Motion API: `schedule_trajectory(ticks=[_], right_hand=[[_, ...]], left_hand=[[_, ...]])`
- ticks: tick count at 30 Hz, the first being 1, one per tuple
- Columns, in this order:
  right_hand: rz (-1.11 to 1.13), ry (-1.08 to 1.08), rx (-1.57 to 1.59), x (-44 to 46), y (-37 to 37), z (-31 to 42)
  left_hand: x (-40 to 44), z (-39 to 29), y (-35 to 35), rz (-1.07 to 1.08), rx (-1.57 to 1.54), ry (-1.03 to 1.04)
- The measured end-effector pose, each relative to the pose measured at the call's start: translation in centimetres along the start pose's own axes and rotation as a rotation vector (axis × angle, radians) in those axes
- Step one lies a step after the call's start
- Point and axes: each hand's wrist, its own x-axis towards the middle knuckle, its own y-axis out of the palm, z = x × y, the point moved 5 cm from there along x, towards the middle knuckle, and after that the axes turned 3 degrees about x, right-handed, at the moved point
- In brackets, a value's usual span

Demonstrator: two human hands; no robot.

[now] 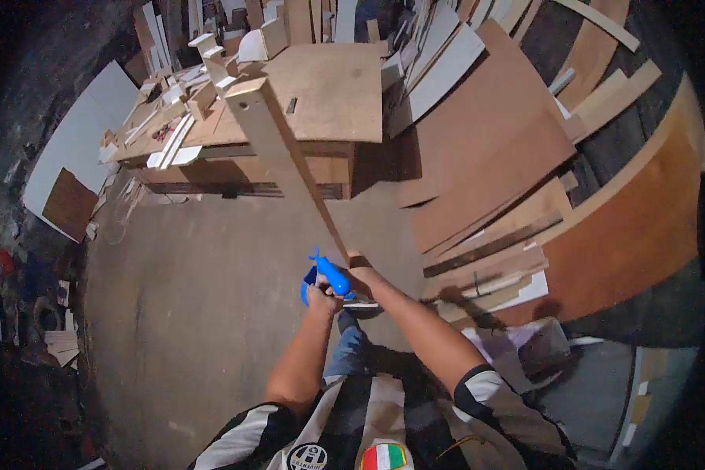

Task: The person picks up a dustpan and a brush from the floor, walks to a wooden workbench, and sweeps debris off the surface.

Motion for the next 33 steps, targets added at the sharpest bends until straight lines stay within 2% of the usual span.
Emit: schedule_trajectory(ticks=[3, 4, 6, 7, 9, 11, 13, 14, 15, 17, 18, 19, 20, 21, 22, 23, 24, 25, 27, 29, 31, 33], right_hand=[[0.046, 0.04, -0.042, 2.2, -1.6, 4.1], [0.046, 0.001, -0.122, 2.9, -2.0, 5.8], [0.04, -0.068, -0.233, 5.6, -3.2, 7.6], [0.036, -0.09, -0.265, 7.1, -3.8, 8.0], [0.005, -0.098, -0.11, 10.1, -5.7, 7.8], [-0.018, -0.118, -0.098, 10.9, -7.6, 11.4], [-0.027, -0.141, -0.145, 13.3, -10.2, 14.0], [0.01, -0.211, -0.066, 14.8, -10.9, 14.5], [0.015, -0.224, -0.031, 15.7, -12.0, 15.3], [0.026, -0.252, 0.038, 17.3, -14.2, 17.5], [-0.042, -0.311, -0.145, 18.0, -16.0, 19.3], [-0.113, -0.366, -0.325, 18.2, -17.6, 21.5], [-0.162, -0.468, -0.307, 18.3, -19.2, 23.9], [-0.156, -0.477, -0.308, 17.9, -21.0, 26.9], [-0.119, -0.542, -0.292, 16.5, -22.8, 30.9], [-0.131, -0.455, -0.196, 15.9, -25.1, 33.4], [-0.149, -0.371, -0.098, 15.2, -27.4, 35.9], [-0.213, -0.135, 0.077, 15.1, -30.3, 37.2], [-0.31, -0.451, 0.103, 14.1, -35.7, 44.1], [-0.321, -0.618, 0.061, 13.6, -40.7, 49.6], [-0.343, -0.782, 0.053, 13.4, -45.1, 54.8], [-0.348, -0.858, 0.07, 15.1, -47.6, 58.1]], left_hand=[[0.6, -2.1, 4.6, 0.122, -0.132, 0.012], [-1.0, -3.0, 6.9, 0.055, -0.088, -0.015], [-1.0, -5.1, 8.2, 0.083, 0.225, -0.055], [-0.1, -5.8, 8.2, 0.08, 0.228, -0.054], [3.3, -7.7, 6.8, -0.189, 0.72, 0.109], [7.0, -8.7, 5.5, -0.077, 0.617, 0.283], [4.1, -11.1, 10.4, 0.103, 0.784, 1.114], [1.4, -11.8, 14.7, 0.064, 1.066, 1.283], [3.1, -11.9, 15.9, 0.06, 1.068, 1.278], [7.8, -11.8, 17.8, 0.075, 1.075, 1.068], [9.0, -11.9, 19.1, 0.158, 1.03, 1.043], [9.2, -12.2, 21.0, 0.154, 1.029, 1.046], [8.4, -12.8, 23.2, 0.1, 1.087, 1.188], [7.5, -13.4, 25.6, 0.042, 1.141, 1.335], [5.8, -13.9, 27.9, 0.063, 1.133, 1.448], [4.7, -14.5, 29.7, 0.056, 1.132, 1.454], [3.2, -15.4, 31.5, -0.02, 1.101, 1.564], [2.0, -16.4, 33.2, -0.096, 1.068, 1.673], [1.4, -18.7, 34.8, -0.105, 0.999, 1.685], [0.0, -20.3, 36.9, -0.122, 0.924, 1.694], [-1.9, -22.5, 39.3, -0.103, 0.642, 1.69], [-3.2, -24.3, 41.6, -0.127, 0.635, 1.721]])
